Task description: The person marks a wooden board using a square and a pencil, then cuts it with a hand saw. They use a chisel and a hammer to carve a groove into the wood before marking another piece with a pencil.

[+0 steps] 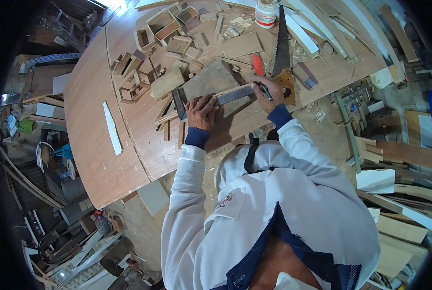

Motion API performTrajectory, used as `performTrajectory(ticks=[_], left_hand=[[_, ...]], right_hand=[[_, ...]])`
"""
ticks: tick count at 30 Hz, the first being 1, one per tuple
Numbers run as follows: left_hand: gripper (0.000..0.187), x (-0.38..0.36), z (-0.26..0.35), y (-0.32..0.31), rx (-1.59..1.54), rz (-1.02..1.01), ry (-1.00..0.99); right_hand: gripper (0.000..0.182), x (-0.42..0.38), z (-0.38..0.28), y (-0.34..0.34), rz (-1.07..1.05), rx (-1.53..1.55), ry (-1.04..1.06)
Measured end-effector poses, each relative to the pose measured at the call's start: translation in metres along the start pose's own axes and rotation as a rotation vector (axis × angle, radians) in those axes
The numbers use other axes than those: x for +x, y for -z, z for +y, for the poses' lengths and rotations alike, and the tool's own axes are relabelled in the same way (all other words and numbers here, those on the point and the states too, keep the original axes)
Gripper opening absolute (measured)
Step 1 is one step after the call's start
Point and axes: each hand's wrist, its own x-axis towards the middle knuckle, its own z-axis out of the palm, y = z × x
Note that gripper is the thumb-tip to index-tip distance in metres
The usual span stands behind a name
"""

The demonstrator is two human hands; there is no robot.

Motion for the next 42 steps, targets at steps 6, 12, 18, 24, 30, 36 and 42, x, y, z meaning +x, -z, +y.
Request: performTrajectory(ticks=[6,12,18,24,30,36,42], left_hand=[[0.028,-0.001,-0.001,0.001,0.009,-0.024,0.003],[0.029,0.0,0.001,0.003,0.016,-0.016,0.001],[0.035,-0.004,-0.003,0.013,0.087,-0.079,0.028],[0.036,-0.017,-0.016,0.036,0.236,-0.166,0.101],[0.035,-0.021,-0.036,0.039,0.157,-0.185,0.082],[0.035,-0.019,-0.04,0.04,0.091,-0.197,0.009],[0.03,-0.014,-0.036,0.041,0.111,-0.163,0.023]], right_hand=[[0.019,0.001,0.004,-0.017,0.022,-0.024,-0.046],[0.016,-0.001,0.017,-0.024,-0.017,0.135,-0.199],[0.013,-0.002,0.017,-0.028,0.021,0.194,-0.194],[0.013,0.0,0.007,-0.021,-0.006,0.123,-0.181],[0.014,0.0,0.008,-0.021,-0.004,0.107,-0.193],[0.016,0.0,0.012,-0.024,0.012,0.128,-0.164],[0.015,0.0,0.021,-0.027,-0.023,0.192,-0.225]])
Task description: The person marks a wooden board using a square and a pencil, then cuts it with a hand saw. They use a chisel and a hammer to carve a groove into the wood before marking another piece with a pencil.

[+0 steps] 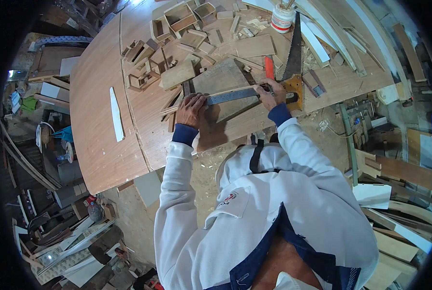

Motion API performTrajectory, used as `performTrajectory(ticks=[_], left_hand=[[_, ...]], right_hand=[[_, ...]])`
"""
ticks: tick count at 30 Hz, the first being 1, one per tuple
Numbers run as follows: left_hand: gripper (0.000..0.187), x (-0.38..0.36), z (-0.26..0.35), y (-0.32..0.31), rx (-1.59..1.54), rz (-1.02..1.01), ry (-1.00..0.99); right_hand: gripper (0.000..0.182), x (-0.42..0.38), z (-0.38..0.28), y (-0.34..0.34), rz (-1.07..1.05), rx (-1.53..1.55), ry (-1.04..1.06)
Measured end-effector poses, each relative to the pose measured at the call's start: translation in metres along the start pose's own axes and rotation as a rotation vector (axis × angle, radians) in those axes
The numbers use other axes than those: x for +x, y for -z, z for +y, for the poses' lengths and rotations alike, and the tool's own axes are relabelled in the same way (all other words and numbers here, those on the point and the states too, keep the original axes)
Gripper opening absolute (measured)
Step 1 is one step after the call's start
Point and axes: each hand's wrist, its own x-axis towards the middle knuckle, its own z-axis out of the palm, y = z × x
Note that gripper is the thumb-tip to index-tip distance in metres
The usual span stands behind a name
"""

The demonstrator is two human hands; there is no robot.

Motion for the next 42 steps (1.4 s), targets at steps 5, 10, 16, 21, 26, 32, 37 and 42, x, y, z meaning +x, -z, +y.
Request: performTrajectory(ticks=[5,10,16,21,26,32,37,42], left_hand=[[0.034,0.0,0.003,0.002,-0.069,-0.076,0.056],[0.039,-0.001,0.026,-0.007,0.098,-0.047,0.096],[0.043,0.0,0.053,-0.042,0.0,0.044,0.072],[0.044,-0.004,0.057,-0.043,0.089,-0.003,0.092],[0.044,-0.004,0.057,-0.047,0.106,-0.005,0.098],[0.043,-0.002,0.061,-0.044,0.13,-0.008,0.095],[0.045,-0.001,0.062,-0.042,0.14,-0.044,0.099],[0.046,-0.001,0.059,-0.044,0.133,-0.059,0.095]], right_hand=[[0.013,-0.002,-0.006,0.001,0.013,-0.027,0.027],[0.012,-0.003,-0.014,0.003,-0.007,0.033,-0.062],[0.012,-0.004,-0.015,0.004,-0.026,0.063,-0.101],[0.011,-0.004,-0.012,0.0,0.013,0.056,-0.063],[0.011,-0.005,-0.021,0.005,0.011,-0.017,-0.003],[0.009,0.0,-0.007,0.01,-0.056,-0.036,0.095],[0.017,0.013,-0.005,0.017,0.119,-0.062,0.097],[0.022,0.028,-0.031,0.038,0.124,0.291,-0.255]])
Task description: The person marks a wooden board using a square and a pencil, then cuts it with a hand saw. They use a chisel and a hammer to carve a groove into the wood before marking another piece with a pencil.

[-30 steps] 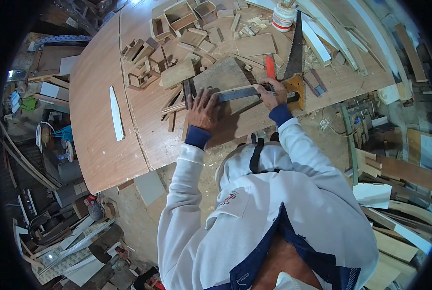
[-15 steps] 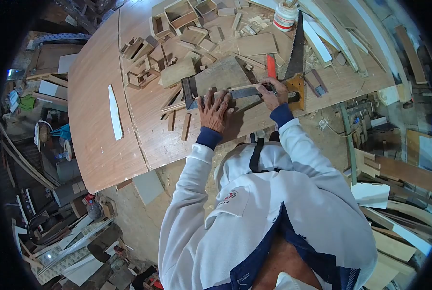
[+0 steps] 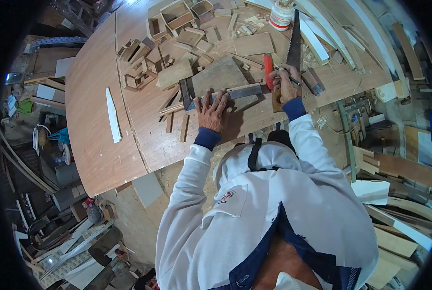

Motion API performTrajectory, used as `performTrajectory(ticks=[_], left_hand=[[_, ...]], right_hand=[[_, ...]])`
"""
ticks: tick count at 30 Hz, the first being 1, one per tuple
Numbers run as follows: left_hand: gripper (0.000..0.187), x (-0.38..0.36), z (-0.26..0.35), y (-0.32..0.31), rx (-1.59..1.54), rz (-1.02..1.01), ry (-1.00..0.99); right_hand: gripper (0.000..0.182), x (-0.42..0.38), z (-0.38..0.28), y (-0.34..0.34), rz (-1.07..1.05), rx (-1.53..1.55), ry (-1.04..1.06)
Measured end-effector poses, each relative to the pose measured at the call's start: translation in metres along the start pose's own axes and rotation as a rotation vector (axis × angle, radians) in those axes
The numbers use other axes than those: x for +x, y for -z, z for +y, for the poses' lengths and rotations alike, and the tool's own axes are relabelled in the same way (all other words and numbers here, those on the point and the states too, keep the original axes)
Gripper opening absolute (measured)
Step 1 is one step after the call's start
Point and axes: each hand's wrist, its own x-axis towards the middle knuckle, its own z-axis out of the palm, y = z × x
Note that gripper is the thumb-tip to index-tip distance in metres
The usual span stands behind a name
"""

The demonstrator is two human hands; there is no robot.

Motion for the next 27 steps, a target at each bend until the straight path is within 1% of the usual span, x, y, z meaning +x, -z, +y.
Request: performTrajectory(ticks=[2,4,5,7,8,10,11,13,15,17,21,27], left_hand=[[0.046,0.0,0.0,0.001,0.007,-0.006,0.001],[0.047,0.0,0.001,0.003,0.01,-0.023,0.004],[0.047,0.0,0.001,0.003,0.011,-0.023,0.004],[0.047,0.0,0.001,0.003,0.008,-0.025,0.003],[0.047,-0.001,0.001,0.003,0.009,-0.026,0.004],[0.046,-0.001,0.002,0.005,0.01,-0.051,0.019],[0.046,0.0,0.002,0.004,0.01,-0.052,0.02],[0.046,-0.001,0.0,0.001,0.007,-0.032,0.012],[0.047,-0.001,0.0,0.0,0.008,-0.025,0.011],[0.047,-0.001,-0.001,-0.001,0.009,-0.019,0.012],[0.047,-0.001,0.0,-0.001,0.007,-0.022,0.011],[0.047,-0.001,0.0,-0.001,0.002,-0.003,0.005]], right_hand=[[0.023,-0.001,-0.001,-0.001,0.005,-0.011,0.014],[0.02,-0.006,-0.003,-0.007,-0.132,-0.081,0.161],[0.02,-0.009,-0.004,-0.01,-0.132,-0.081,0.161],[0.021,-0.014,-0.008,-0.017,-0.268,-0.099,0.111],[0.021,-0.013,-0.005,-0.02,-0.268,-0.098,0.11],[0.019,-0.012,-0.001,-0.027,-0.329,-0.447,0.313],[0.019,-0.013,0.001,-0.031,-0.33,-0.447,0.313],[0.021,-0.019,-0.005,-0.041,-0.403,-0.321,0.25],[0.02,-0.015,0.004,-0.045,-0.403,-0.358,0.267],[0.02,-0.015,0.003,-0.049,-0.443,-0.48,0.32],[0.02,-0.015,0.006,-0.05,-0.483,-0.504,0.287],[0.02,-0.014,0.007,-0.05,-0.482,-0.569,0.373]])
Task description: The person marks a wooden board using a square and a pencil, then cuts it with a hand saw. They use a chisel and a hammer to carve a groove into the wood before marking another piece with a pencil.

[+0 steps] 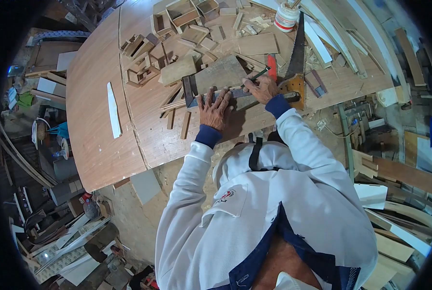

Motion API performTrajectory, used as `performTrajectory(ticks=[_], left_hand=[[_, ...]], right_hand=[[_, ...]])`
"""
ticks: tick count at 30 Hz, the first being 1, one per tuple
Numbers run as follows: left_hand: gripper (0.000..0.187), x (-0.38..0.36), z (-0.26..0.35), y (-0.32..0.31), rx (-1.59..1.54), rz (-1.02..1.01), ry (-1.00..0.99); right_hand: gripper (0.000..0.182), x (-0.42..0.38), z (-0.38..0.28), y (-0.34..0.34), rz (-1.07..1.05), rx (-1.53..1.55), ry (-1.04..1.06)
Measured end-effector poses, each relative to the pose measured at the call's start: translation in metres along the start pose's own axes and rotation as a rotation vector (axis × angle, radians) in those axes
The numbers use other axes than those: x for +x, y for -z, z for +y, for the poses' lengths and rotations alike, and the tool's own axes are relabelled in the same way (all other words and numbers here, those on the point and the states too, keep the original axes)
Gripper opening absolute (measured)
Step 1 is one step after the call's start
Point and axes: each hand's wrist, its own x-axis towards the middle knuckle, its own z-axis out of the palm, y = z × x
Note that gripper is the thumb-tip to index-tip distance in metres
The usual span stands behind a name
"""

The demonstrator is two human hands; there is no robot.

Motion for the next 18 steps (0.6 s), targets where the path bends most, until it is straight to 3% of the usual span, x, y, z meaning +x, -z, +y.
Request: performTrajectory(ticks=[18], left_hand=[[0.046,-0.0004,0.0012,0.0033,-0.021,-0.001,0.005]], right_hand=[[0.023,0.0019,0.0071,-0.0042,-0.035,0.048,-0.071]])
